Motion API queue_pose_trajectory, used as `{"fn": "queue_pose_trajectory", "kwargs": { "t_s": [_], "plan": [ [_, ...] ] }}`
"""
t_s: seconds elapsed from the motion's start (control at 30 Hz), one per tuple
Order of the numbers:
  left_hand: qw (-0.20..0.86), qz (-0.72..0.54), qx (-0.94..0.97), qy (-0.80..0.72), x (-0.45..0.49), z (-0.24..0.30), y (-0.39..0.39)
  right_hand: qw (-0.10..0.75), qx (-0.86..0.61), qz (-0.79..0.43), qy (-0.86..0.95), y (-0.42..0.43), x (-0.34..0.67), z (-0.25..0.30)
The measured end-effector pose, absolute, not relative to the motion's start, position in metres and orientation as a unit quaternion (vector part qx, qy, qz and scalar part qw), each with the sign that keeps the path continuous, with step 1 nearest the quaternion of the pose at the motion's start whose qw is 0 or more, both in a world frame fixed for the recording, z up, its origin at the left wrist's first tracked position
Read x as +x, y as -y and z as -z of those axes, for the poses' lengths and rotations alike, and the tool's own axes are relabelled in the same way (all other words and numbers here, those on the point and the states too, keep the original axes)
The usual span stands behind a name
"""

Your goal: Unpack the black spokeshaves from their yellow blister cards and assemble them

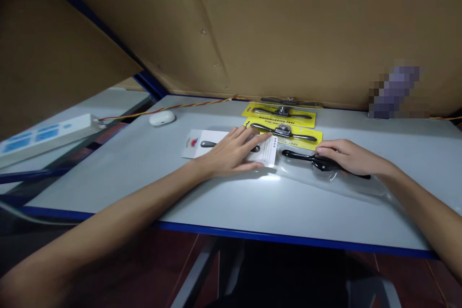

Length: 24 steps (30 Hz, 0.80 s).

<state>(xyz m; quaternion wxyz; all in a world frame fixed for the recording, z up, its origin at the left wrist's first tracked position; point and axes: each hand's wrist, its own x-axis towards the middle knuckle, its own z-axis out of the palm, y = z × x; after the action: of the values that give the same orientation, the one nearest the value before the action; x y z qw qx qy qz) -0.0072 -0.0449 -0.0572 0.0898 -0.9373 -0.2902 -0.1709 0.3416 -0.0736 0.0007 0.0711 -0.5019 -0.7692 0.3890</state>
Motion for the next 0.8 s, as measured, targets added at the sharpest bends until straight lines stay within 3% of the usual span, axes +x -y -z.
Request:
{"fn": "queue_pose_trajectory", "kwargs": {
  "t_s": [0.27, 0.5, 0.8],
  "plan": [
    [0.021, 0.188, -0.949, 0.252, -0.002, 0.057, 0.050, 0.063, -0.502, -0.389, 0.770, 0.075, 0.348, 0.004],
    [-0.016, 0.198, -0.952, 0.234, 0.004, 0.056, 0.055, 0.094, -0.459, -0.280, 0.838, 0.086, 0.334, 0.003],
    [0.028, 0.194, -0.931, 0.309, 0.004, 0.050, 0.054, 0.102, -0.492, -0.230, 0.834, 0.084, 0.338, 0.006]
  ]
}}
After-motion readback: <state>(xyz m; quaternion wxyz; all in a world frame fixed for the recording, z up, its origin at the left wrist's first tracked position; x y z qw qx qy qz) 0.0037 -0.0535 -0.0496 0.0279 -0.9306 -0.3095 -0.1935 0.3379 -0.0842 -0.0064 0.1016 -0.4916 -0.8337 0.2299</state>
